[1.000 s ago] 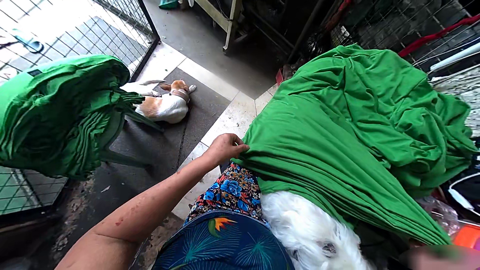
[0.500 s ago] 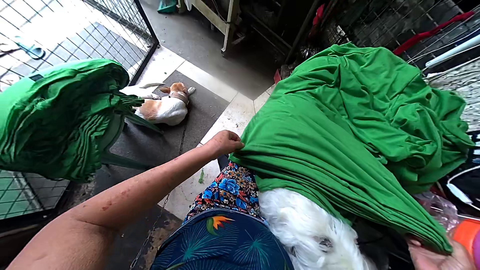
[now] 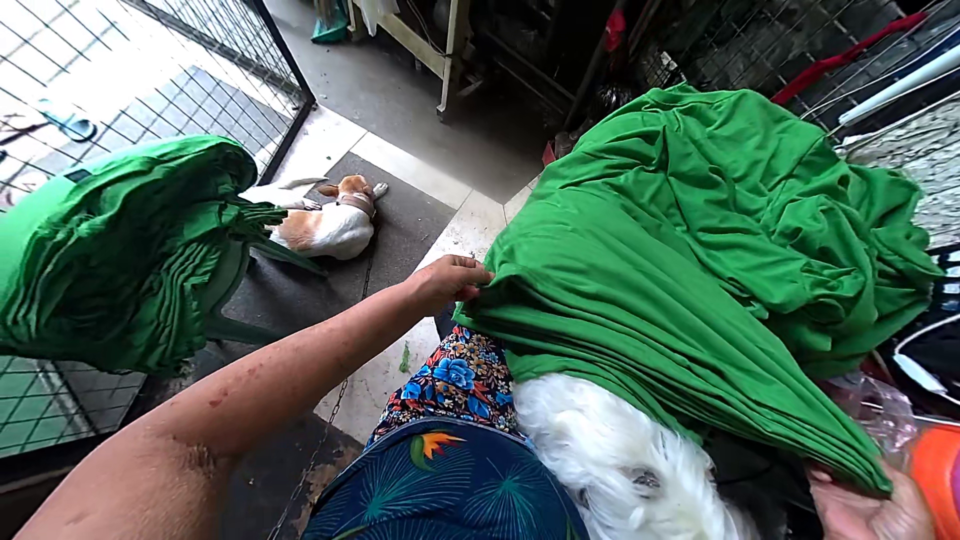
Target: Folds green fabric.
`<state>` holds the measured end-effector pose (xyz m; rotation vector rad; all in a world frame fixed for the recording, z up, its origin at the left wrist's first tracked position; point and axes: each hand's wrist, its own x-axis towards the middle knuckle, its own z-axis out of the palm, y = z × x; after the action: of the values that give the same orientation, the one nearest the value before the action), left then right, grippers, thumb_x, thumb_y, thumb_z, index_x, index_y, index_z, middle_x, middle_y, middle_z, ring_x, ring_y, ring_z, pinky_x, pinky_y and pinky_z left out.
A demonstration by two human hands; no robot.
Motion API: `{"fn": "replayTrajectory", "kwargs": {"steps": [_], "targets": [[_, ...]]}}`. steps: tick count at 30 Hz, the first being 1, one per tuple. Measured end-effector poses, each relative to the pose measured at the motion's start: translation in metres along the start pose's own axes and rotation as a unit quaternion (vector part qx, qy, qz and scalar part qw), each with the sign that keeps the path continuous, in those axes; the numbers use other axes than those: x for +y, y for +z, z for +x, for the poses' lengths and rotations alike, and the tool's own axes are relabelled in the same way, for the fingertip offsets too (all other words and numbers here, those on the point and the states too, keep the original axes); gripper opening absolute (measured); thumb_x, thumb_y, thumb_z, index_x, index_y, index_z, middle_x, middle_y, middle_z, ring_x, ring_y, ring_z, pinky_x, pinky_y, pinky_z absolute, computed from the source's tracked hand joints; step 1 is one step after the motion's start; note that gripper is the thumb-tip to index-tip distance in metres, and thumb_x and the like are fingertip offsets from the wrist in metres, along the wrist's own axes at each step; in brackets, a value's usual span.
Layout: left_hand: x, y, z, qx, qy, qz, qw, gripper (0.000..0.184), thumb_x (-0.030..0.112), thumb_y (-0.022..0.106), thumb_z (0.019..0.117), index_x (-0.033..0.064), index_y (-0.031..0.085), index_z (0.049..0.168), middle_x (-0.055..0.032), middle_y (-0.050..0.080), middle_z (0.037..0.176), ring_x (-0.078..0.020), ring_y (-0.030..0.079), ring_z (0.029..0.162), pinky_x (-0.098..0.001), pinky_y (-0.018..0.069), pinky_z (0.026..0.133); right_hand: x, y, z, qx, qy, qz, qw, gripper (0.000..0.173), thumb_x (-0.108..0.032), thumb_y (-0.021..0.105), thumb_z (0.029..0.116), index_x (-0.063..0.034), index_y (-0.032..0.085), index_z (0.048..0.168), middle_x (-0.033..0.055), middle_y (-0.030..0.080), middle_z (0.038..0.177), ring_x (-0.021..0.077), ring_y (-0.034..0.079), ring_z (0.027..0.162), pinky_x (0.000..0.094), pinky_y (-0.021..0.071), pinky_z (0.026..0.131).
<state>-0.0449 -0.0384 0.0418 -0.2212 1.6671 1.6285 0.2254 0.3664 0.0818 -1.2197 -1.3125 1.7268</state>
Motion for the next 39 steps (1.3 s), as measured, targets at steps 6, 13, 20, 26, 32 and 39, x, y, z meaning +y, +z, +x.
{"fn": "replayTrajectory", "kwargs": {"steps": [6, 13, 20, 26, 32, 39], "targets": [[-0.003, -0.022, -0.019, 0.011, 0.001, 0.06, 0.998, 0.017, 0.012, 0.06, 0.1026, -0.0005, 0.064, 0.114, -0.0016, 0.062, 0.081, -0.0042, 0.056, 0.065, -0.02, 0.0495, 0.063, 0.016, -0.025, 0.026, -0.022, -0.022, 0.008, 0.999, 0.015, -0.017, 0.037, 0.1062, -0.0135, 0.052, 0.103, 0.0001, 0.067, 0.083, 0.0089, 0.066, 0.066, 0.0234, 0.0541, 0.056], [-0.016, -0.002, -0.006, 0.023, -0.011, 0.201, 0.979, 0.029, 0.02, 0.053, 0.1075, -0.008, 0.062, 0.108, -0.0174, 0.062, 0.1, -0.0189, 0.058, 0.088, -0.0371, 0.0489, 0.086, 0.015, -0.016, 0.018, 0.004, -0.021, -0.017, 1.0, 0.021, -0.018, 0.035, 0.1075, -0.015, 0.055, 0.1, -0.0036, 0.067, 0.078, 0.0039, 0.063, 0.06, 0.0187, 0.051, 0.052], [-0.009, 0.005, -0.003, 0.007, 0.028, 0.191, 0.981, 0.025, 0.014, 0.052, 0.1071, -0.0075, 0.062, 0.1, -0.015, 0.061, 0.092, -0.0171, 0.059, 0.082, -0.0365, 0.0517, 0.08, 0.021, -0.017, 0.02, 0.012, -0.018, -0.016, 1.0, 0.023, -0.019, 0.034, 0.1082, -0.0159, 0.055, 0.1, -0.004, 0.067, 0.077, 0.0031, 0.061, 0.057, 0.0172, 0.0486, 0.048], [0.019, 0.003, -0.013, 0.041, 0.057, 0.076, 0.995, 0.017, 0.013, 0.056, 0.105, -0.0021, 0.062, 0.104, -0.0067, 0.066, 0.088, -0.01, 0.067, 0.075, -0.0273, 0.0589, 0.073, 0.024, -0.021, 0.021, 0.013, -0.019, -0.017, 1.0, 0.021, -0.019, 0.036, 0.1078, -0.0153, 0.055, 0.101, -0.0036, 0.067, 0.08, 0.0037, 0.062, 0.059, 0.0174, 0.0491, 0.048], [0.0, -0.001, -0.002, -0.039, -0.014, 0.018, 0.999, 0.017, 0.012, 0.047, 0.1078, 0.0015, 0.061, 0.105, -0.0028, 0.065, 0.087, -0.007, 0.064, 0.076, -0.0236, 0.0549, 0.074, 0.028, -0.021, 0.02, 0.019, -0.012, -0.015, 1.0, 0.019, -0.018, 0.036, 0.1074, -0.0163, 0.054, 0.101, -0.0039, 0.066, 0.079, 0.0035, 0.062, 0.058, 0.0178, 0.0491, 0.048], [-0.009, -0.009, -0.011, 0.025, 0.104, 0.103, 0.989, 0.029, 0.01, 0.051, 0.1061, -0.0018, 0.053, 0.133, -0.0125, 0.067, 0.107, -0.0138, 0.065, 0.089, -0.0327, 0.0543, 0.082, 0.031, -0.027, 0.024, 0.007, -0.049, -0.047, 0.998, 0.015, -0.017, 0.04, 0.1061, -0.0165, 0.055, 0.104, -0.0045, 0.067, 0.085, 0.0042, 0.063, 0.063, 0.0192, 0.0505, 0.051]]}}
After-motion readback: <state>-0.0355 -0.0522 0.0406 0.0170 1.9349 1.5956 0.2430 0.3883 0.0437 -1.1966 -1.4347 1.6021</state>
